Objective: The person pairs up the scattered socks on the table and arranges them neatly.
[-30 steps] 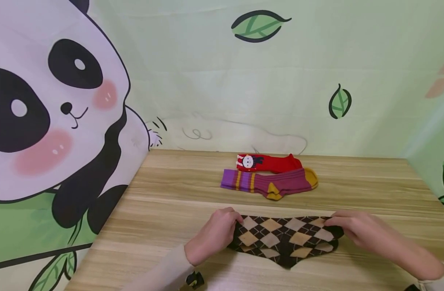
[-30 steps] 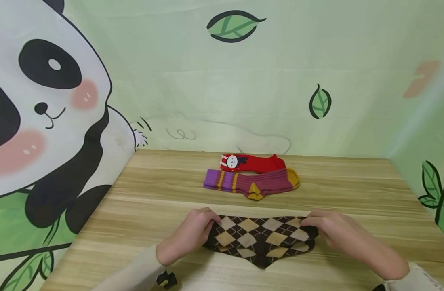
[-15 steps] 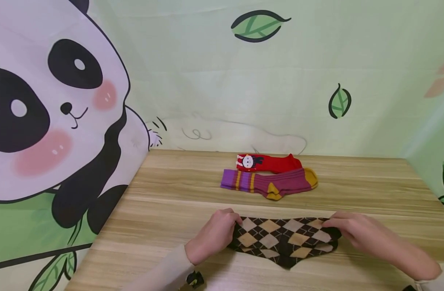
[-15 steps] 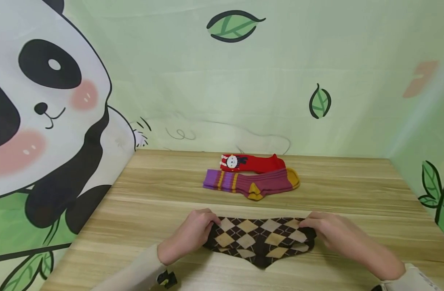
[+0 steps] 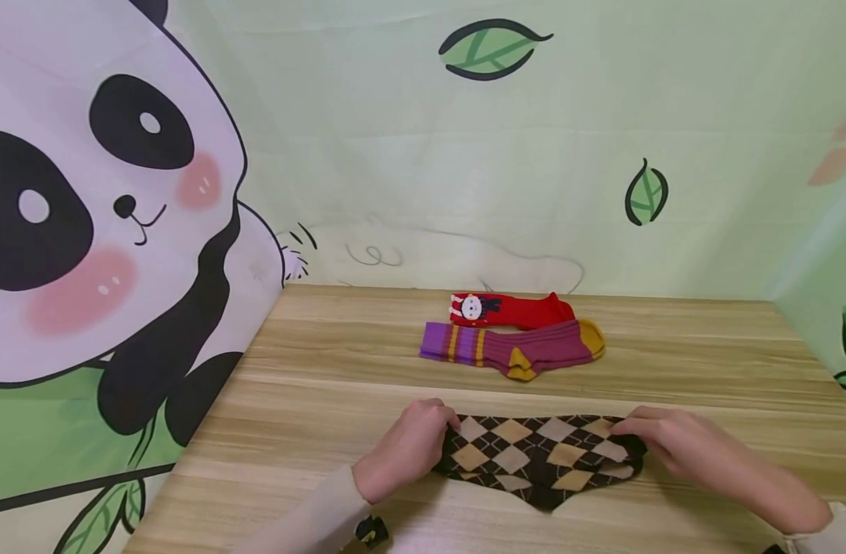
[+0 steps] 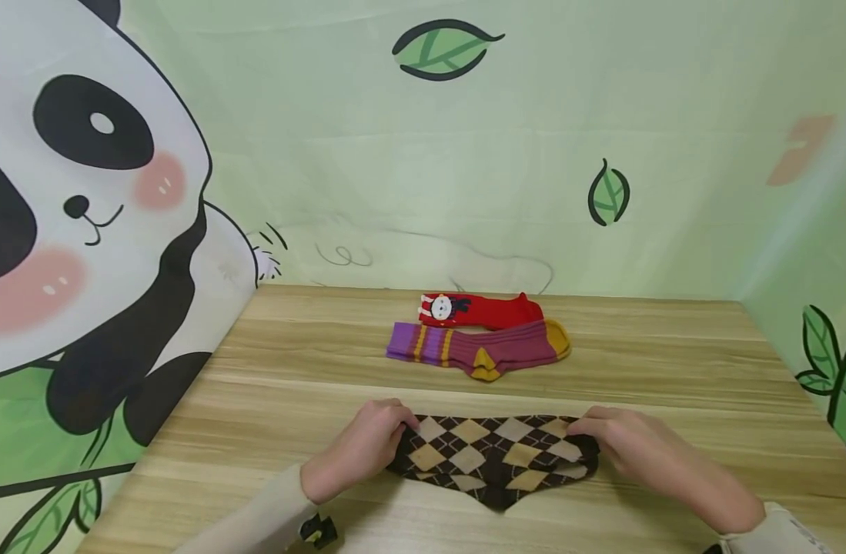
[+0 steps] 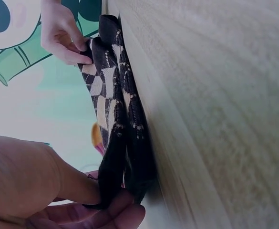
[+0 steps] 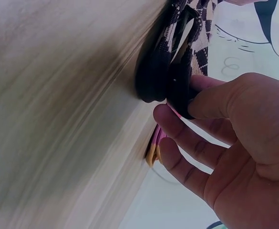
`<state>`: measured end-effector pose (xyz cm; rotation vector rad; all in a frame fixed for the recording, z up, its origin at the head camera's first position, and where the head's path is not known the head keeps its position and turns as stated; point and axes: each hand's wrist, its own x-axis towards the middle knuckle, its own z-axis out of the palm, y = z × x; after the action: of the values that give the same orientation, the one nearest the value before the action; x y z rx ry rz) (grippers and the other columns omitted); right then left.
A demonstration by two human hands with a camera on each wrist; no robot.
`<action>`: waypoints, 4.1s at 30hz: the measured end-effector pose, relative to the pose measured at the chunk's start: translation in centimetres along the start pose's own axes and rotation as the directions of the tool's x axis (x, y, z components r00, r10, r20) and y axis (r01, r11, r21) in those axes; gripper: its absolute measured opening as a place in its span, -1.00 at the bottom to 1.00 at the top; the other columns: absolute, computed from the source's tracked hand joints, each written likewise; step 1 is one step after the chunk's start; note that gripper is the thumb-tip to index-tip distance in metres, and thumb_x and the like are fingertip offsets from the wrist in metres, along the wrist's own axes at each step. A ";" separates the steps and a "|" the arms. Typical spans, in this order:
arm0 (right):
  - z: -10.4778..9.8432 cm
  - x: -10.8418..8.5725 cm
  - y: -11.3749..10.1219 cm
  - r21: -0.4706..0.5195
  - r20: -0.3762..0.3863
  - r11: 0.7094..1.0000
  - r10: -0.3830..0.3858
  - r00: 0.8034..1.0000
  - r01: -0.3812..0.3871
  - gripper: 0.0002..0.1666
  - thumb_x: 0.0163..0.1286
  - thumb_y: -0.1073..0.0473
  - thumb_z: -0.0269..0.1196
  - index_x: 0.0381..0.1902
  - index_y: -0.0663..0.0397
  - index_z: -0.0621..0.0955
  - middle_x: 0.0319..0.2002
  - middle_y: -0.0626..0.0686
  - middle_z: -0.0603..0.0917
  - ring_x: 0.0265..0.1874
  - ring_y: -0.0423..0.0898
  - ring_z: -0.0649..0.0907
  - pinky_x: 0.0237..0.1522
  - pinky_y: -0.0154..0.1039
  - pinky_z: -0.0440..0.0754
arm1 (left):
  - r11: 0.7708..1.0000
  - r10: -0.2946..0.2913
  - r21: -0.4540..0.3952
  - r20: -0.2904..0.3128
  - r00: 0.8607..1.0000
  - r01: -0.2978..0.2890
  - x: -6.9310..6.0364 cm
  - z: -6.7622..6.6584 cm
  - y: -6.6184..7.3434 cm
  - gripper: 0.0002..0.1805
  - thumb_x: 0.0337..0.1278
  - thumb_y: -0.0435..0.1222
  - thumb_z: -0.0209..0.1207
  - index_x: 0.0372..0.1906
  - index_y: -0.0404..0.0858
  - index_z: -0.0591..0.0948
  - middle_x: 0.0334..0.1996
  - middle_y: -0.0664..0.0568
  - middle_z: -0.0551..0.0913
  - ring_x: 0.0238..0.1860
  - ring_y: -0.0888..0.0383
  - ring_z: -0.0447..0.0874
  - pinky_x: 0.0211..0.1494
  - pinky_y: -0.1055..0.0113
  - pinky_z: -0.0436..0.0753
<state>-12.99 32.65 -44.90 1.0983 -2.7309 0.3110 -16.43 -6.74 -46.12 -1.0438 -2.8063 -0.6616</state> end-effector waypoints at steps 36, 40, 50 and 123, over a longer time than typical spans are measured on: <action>-1.4 0.0 -0.3 -0.005 -0.044 1.000 -0.016 0.999 0.016 -0.35 -0.06 0.66 0.34 -0.05 -0.02 0.76 -0.20 -0.05 0.77 -0.26 -0.02 0.76 -0.31 -0.20 0.76 | 0.997 -0.022 -0.067 0.062 0.998 0.026 0.2 -2.7 0.8 -0.55 -0.03 -0.78 0.03 -0.19 -0.36 0.77 -0.25 -0.10 0.78 -0.20 0.09 0.77 -0.06 0.40 0.72; -1.6 -0.1 -0.6 0.001 -0.024 1.000 0.002 1.000 -0.002 -0.35 -0.05 0.66 0.34 -0.05 -0.02 0.77 -0.17 -0.06 0.78 -0.23 -0.03 0.77 -0.27 -0.19 0.76 | 0.998 -0.017 -0.065 0.061 0.998 0.021 0.1 -2.7 0.8 -0.56 -0.02 -0.78 0.04 -0.21 -0.36 0.78 -0.25 -0.10 0.78 -0.20 0.08 0.77 -0.06 0.39 0.72; -0.8 -0.2 -0.7 0.021 -0.038 0.999 -0.036 0.999 0.037 -0.34 -0.10 0.68 0.29 -0.10 -0.01 0.78 -0.24 -0.13 0.75 -0.29 -0.18 0.73 -0.34 -0.26 0.74 | 0.998 -0.010 -0.058 0.069 0.998 0.014 -0.3 -1.9 0.7 -0.59 0.02 -0.77 0.07 -0.21 -0.36 0.78 -0.25 -0.10 0.78 -0.18 0.07 0.78 -0.05 0.37 0.73; 3.5 -0.2 -2.7 -0.041 -0.105 0.991 -0.132 0.986 0.128 -0.44 -0.02 0.19 0.56 0.01 -0.26 0.77 0.02 -0.09 0.71 -0.06 -0.05 0.68 -0.08 0.03 0.72 | 0.964 0.236 0.103 0.090 0.967 -0.245 -1.7 1.2 1.0 -0.75 -0.06 -0.17 0.56 -0.22 -0.07 0.80 -0.29 0.22 0.63 -0.29 0.36 0.40 -0.18 0.66 0.43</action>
<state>-11.28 29.98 -47.94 1.2067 -2.5474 0.2943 -14.36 -6.59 -47.17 -1.3854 -2.6779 -0.4395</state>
